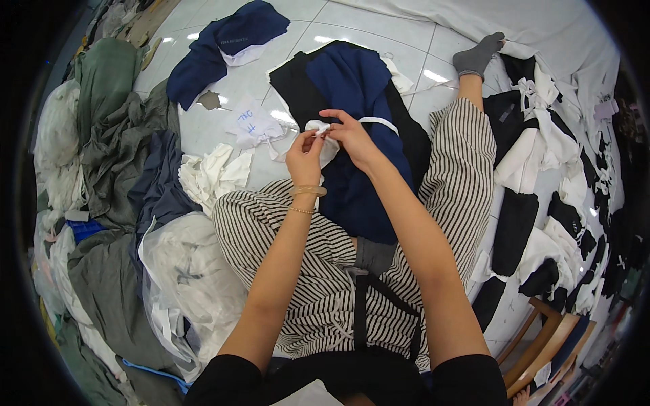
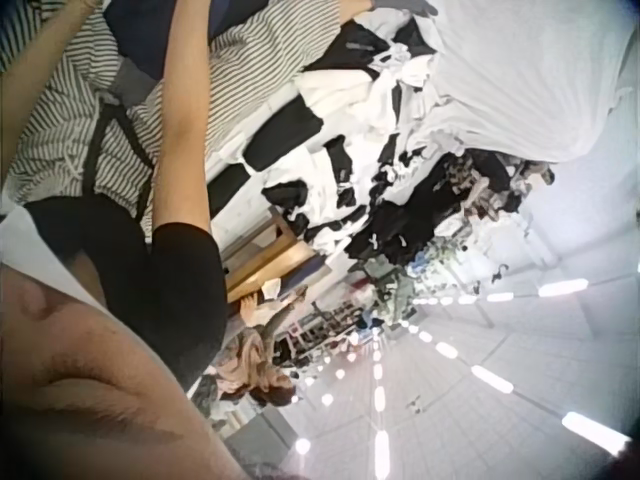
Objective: The person sits on the floor and bundles folded garments with white ribbons. They write on small white tags with a blue marker and attach the tags to the bundles. The person handles several dark-colored garments and places the finished bundles aside.
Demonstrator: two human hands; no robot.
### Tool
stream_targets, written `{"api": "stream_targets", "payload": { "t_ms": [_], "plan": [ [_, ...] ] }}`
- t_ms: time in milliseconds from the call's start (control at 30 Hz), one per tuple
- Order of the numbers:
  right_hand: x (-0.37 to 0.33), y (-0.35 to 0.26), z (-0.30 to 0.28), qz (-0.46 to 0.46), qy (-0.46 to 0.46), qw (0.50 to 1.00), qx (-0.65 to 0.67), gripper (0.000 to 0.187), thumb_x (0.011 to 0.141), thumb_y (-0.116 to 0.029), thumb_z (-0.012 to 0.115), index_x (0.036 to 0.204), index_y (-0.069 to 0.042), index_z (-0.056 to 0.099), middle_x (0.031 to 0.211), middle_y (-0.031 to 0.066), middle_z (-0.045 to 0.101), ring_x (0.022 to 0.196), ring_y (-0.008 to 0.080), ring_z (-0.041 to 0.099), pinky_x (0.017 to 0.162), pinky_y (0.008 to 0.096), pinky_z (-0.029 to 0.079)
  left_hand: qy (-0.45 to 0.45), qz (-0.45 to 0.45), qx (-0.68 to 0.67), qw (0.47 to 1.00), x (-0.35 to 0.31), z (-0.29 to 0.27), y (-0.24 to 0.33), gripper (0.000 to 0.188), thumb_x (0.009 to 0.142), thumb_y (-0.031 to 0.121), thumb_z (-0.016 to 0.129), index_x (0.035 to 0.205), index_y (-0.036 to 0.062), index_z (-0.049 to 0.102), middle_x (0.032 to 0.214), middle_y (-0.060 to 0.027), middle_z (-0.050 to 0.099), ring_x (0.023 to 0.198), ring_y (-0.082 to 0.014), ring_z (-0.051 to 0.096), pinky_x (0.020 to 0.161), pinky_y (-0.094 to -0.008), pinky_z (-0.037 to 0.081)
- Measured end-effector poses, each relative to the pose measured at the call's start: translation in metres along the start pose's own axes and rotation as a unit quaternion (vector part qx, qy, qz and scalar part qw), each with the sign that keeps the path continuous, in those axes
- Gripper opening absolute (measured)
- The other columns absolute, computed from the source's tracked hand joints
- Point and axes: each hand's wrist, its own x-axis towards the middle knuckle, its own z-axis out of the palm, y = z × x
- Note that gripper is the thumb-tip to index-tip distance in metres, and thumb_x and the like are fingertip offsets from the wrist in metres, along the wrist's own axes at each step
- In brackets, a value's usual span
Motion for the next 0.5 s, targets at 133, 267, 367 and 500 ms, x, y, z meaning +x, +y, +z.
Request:
{"api": "stream_targets", "payload": {
  "t_ms": [133, 267, 367, 500],
  "plan": [
    [-0.001, -0.008, -0.006, -0.047, 0.019, 0.99, -0.13, 0.038, 0.088, 0.0, 0.052, 0.126, -0.004, 0.056, 0.083, 0.0041, 0.063, 0.077, 0.0106, 0.059, 0.072, 0.0239, 0.046, 0.028, 0.036, 0.001, 0.999, -0.002, 0.003, -0.003, 0.015, 0.09, 0.013, 0.068, 0.098, 0.0012, 0.072, 0.086, -0.0077, 0.07, 0.076, -0.0138, 0.063, 0.068, -0.0282, 0.049],
    [-0.001, -0.028, -0.052, -0.202, 0.186, 0.829, -0.487, 0.028, 0.082, -0.004, 0.063, 0.11, -0.007, 0.066, 0.088, 0.0086, 0.061, 0.082, 0.0223, 0.06, 0.077, 0.0329, 0.049, 0.03, 0.028, 0.022, 0.999, 0.004, -0.005, 0.005, 0.016, 0.092, 0.015, 0.065, 0.095, 0.0003, 0.07, 0.085, -0.0082, 0.07, 0.078, -0.0161, 0.064, 0.07, -0.0306, 0.049],
    [-0.008, -0.025, -0.075, -0.199, 0.19, 0.731, -0.624, 0.015, 0.08, -0.01, 0.067, 0.095, -0.006, 0.069, 0.093, 0.0097, 0.057, 0.093, 0.0277, 0.057, 0.08, 0.0396, 0.049, 0.014, 0.029, 0.0, 0.999, 0.009, -0.007, 0.005, 0.017, 0.093, 0.016, 0.064, 0.095, 0.0, 0.068, 0.082, -0.0078, 0.069, 0.077, -0.0165, 0.064, 0.071, -0.0307, 0.048],
    [-0.012, -0.031, -0.08, -0.203, 0.181, 0.763, -0.586, 0.009, 0.082, -0.009, 0.067, 0.087, -0.002, 0.07, 0.084, 0.0078, 0.061, 0.08, 0.0249, 0.06, 0.074, 0.036, 0.05, -0.001, 0.027, -0.035, 0.999, 0.015, -0.013, 0.004, 0.019, 0.093, 0.018, 0.064, 0.095, -0.0004, 0.068, 0.081, -0.0081, 0.069, 0.076, -0.017, 0.064, 0.072, -0.031, 0.048]
  ]
}}
